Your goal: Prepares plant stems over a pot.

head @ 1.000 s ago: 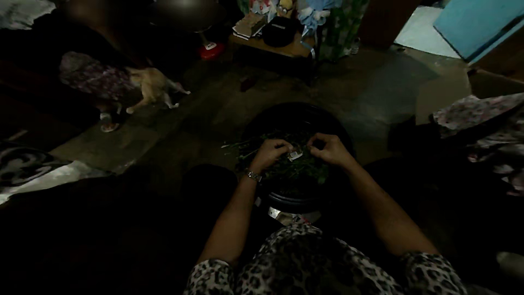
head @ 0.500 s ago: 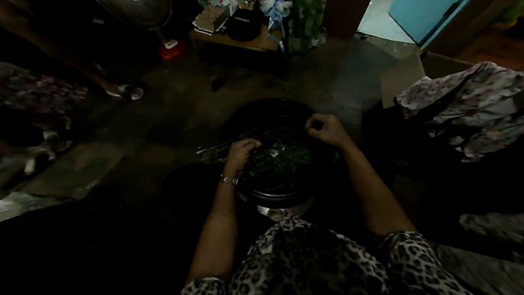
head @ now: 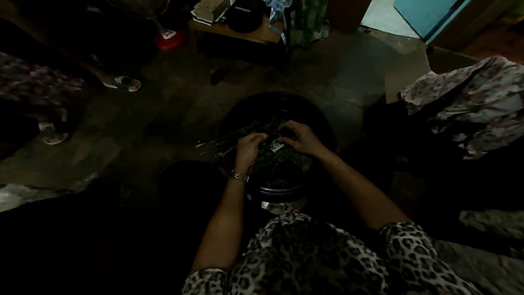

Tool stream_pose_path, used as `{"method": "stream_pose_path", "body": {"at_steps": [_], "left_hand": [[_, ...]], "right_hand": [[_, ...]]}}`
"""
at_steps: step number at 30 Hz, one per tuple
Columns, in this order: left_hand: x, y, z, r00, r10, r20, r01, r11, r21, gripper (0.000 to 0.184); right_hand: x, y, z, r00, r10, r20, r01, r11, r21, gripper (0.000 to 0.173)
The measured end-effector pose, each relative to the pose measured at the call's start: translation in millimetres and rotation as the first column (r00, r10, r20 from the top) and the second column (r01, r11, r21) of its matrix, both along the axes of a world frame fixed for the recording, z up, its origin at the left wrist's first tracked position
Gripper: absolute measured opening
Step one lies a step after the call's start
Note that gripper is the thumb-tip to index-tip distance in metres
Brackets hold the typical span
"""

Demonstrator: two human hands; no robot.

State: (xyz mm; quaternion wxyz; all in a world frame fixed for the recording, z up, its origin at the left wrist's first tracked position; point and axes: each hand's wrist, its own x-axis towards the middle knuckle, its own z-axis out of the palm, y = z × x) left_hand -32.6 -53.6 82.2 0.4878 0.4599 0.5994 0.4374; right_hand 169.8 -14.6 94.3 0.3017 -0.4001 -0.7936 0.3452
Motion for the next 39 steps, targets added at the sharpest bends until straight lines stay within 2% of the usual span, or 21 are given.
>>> {"method": "stream_pose_path", "body": {"at_steps": [2,6,11,14,17,20,22,24,26,27,29,31,33,35,37,39], "left_hand": [[3,-1,-1,1.0,-0.012,0.0,0.012,1.0,-0.003,0.017],[7,-1,2,0.999,-0.032,-0.014,0.032,0.999,-0.034,0.017],[0,7,-13,0.998,-0.01,0.055,0.01,1.0,0.004,0.013],[-5,11,-18,0.999,0.01,0.033,-0.012,0.998,0.058,0.013],[-19,16,-23,0.995,0.091,0.028,-0.093,0.991,0.092,0.014],[-31,20,-23,0.969,0.238,0.067,-0.243,0.967,0.072,0.017],[-29,21,-17,0.947,0.312,0.071,-0.314,0.949,0.028,0.021],[-20,26,-17,0.95,0.308,0.061,-0.309,0.951,0.017,0.024],[-8,33,-27,0.981,0.194,-0.021,-0.192,0.978,0.075,0.028],[-2,37,-33,0.991,0.091,-0.102,-0.082,0.992,0.092,0.031],[11,41,-40,0.951,-0.222,-0.213,0.228,0.974,0.005,0.051],[25,42,-53,0.865,-0.434,-0.252,0.413,0.901,-0.135,0.075],[30,42,-73,0.783,-0.51,-0.355,0.457,0.86,-0.227,0.079],[25,42,-95,0.693,-0.553,-0.463,0.441,0.833,-0.334,0.065],[18,40,-112,0.572,-0.607,-0.552,0.375,0.792,-0.482,0.055],[14,40,-117,0.479,-0.59,-0.65,0.283,0.804,-0.523,0.053]], "right_hand": [[-9,-3,-5,0.999,0.006,-0.039,-0.006,1.0,-0.001,0.027],[-18,-5,-11,0.992,-0.079,-0.101,0.08,0.997,0.003,0.017],[-9,-6,4,0.982,-0.187,0.023,0.188,0.98,-0.067,0.015],[1,-4,12,0.971,-0.231,0.063,0.234,0.97,-0.059,0.013],[18,1,16,0.962,-0.272,-0.004,0.272,0.962,0.001,0.011],[41,9,26,0.94,-0.341,-0.013,0.341,0.94,-0.036,0.011],[51,14,27,0.94,-0.34,0.038,0.341,0.937,-0.072,0.013],[54,18,23,0.944,-0.294,0.149,0.305,0.951,-0.055,0.019],[55,22,19,0.936,-0.255,0.242,0.254,0.967,0.033,0.028],[55,23,18,0.931,-0.262,0.256,0.251,0.965,0.077,0.03],[57,24,20,0.926,-0.288,0.245,0.268,0.957,0.111,0.032],[61,24,24,0.923,-0.309,0.228,0.292,0.95,0.107,0.033],[67,24,25,0.916,-0.328,0.231,0.311,0.944,0.108,0.034],[73,23,24,0.911,-0.331,0.247,0.312,0.943,0.113,0.034],[76,21,27,0.906,-0.322,0.275,0.304,0.947,0.107,0.033],[77,18,30,0.906,-0.313,0.284,0.298,0.95,0.096,0.033]]}}
